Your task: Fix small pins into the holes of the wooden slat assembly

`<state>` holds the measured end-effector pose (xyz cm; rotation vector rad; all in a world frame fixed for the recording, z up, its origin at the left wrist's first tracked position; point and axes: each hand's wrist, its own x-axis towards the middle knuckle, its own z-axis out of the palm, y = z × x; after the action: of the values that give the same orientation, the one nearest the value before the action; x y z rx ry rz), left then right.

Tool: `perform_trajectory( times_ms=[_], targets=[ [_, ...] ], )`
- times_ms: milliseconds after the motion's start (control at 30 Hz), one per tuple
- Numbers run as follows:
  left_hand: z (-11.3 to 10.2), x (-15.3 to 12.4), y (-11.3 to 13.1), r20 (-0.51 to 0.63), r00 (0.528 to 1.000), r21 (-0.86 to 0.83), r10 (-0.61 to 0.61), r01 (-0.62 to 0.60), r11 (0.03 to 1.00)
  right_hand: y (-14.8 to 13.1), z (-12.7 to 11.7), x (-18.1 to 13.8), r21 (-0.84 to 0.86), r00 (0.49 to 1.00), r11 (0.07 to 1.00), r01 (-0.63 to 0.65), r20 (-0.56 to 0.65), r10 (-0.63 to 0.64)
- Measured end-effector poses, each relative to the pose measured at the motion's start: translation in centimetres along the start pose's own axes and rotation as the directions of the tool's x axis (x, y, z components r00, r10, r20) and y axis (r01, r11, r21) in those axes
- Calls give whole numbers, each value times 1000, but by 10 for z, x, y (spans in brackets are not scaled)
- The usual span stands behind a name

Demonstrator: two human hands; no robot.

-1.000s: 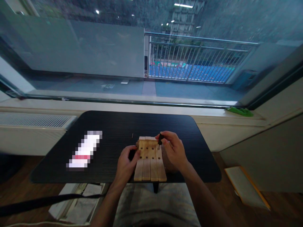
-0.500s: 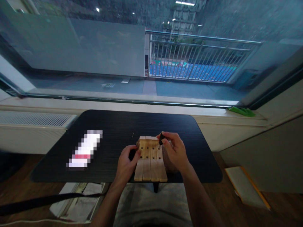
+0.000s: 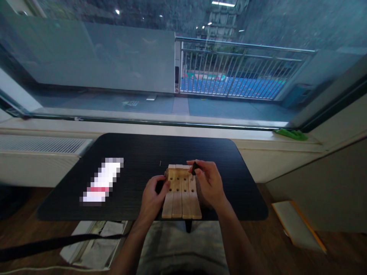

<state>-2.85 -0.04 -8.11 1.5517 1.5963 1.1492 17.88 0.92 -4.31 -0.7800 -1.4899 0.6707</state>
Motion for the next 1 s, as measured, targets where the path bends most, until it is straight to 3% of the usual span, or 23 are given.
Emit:
perform_trajectory(
  times_ms=[633,833,1000],
  targets=[
    [0,0,1,-8,1000,-4,2,-2,1000,-4,1,6,-56,999,998,5,-33,-7],
    [-1,-1,3,-5,1000,-1,-7,7,1000,-5,-2,3,0,999,999,-35,4,35],
    [0,0,2,-3,1000,6,-7,7,1000,-6,-6,5,-75,998,997,-24,53,28]
  ],
)
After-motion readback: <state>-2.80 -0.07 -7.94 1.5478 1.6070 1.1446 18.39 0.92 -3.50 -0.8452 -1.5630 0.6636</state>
